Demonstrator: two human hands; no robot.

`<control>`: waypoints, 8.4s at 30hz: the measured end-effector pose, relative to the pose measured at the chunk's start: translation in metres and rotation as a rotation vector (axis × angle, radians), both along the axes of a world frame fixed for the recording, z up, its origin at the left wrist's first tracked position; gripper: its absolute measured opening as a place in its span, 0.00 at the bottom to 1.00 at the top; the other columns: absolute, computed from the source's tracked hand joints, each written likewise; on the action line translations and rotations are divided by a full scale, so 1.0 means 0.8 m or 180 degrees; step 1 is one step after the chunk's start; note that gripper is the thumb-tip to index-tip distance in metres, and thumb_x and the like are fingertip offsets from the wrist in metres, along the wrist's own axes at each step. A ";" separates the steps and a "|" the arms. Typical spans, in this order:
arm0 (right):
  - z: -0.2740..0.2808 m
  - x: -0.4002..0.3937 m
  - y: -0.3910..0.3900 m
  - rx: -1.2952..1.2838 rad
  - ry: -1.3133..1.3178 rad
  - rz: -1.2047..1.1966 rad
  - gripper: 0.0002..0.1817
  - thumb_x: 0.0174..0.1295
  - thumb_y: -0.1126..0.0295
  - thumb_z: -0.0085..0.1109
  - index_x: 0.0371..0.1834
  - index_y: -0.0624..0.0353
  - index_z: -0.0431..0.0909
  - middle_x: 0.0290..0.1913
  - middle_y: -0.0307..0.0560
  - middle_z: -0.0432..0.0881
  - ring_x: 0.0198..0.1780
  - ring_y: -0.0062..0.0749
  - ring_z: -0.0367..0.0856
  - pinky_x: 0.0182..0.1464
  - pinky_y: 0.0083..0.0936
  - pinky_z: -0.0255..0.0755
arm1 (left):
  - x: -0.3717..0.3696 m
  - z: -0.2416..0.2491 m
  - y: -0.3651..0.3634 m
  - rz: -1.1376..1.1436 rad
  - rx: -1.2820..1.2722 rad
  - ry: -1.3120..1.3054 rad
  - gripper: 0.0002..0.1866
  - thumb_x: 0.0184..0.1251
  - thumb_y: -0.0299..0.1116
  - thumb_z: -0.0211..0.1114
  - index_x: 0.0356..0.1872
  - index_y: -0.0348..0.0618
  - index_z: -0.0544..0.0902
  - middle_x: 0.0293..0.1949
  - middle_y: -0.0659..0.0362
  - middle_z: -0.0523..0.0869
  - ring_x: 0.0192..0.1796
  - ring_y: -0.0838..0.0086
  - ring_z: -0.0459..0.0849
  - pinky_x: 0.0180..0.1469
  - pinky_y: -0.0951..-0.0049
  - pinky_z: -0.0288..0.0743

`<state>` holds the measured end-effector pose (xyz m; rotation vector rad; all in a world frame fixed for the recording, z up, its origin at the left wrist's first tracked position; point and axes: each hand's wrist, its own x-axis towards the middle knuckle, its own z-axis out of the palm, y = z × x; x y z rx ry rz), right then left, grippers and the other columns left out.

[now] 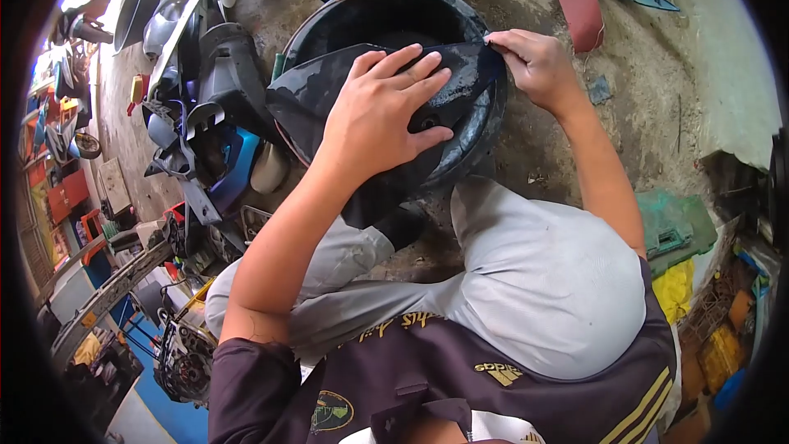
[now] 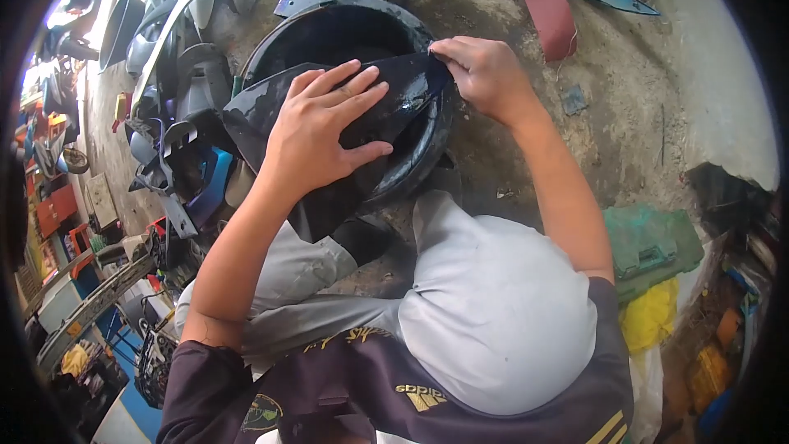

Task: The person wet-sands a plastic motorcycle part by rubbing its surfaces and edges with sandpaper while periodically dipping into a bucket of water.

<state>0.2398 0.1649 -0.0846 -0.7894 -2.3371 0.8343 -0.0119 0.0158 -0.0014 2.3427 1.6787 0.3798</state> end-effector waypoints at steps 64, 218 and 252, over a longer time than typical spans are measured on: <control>-0.018 0.011 -0.046 -0.1653 0.0741 -0.1128 0.05 0.80 0.75 0.63 0.53 0.61 0.85 0.34 0.37 0.86 0.40 0.12 0.78 0.43 0.21 0.74 | 0.039 0.002 -0.009 -0.0028 -0.0290 0.0837 0.38 0.74 0.50 0.69 0.85 0.59 0.73 0.86 0.61 0.70 0.87 0.55 0.65 0.85 0.39 0.55; 0.011 0.029 -0.072 -0.1255 0.0724 -0.0729 0.17 0.67 0.79 0.65 0.57 0.58 0.92 0.47 0.48 0.92 0.47 0.34 0.88 0.54 0.29 0.80 | 0.040 -0.011 -0.019 0.0340 0.0207 0.0124 0.23 0.68 0.38 0.78 0.63 0.45 0.89 0.70 0.57 0.86 0.80 0.56 0.77 0.84 0.35 0.62; -0.023 0.005 -0.075 0.0126 0.0528 -0.0908 0.10 0.72 0.74 0.68 0.54 0.61 0.86 0.48 0.58 0.93 0.47 0.58 0.94 0.47 0.45 0.88 | 0.040 -0.011 -0.018 0.0351 0.0229 0.0135 0.21 0.69 0.38 0.77 0.61 0.46 0.89 0.69 0.57 0.87 0.79 0.57 0.78 0.84 0.35 0.62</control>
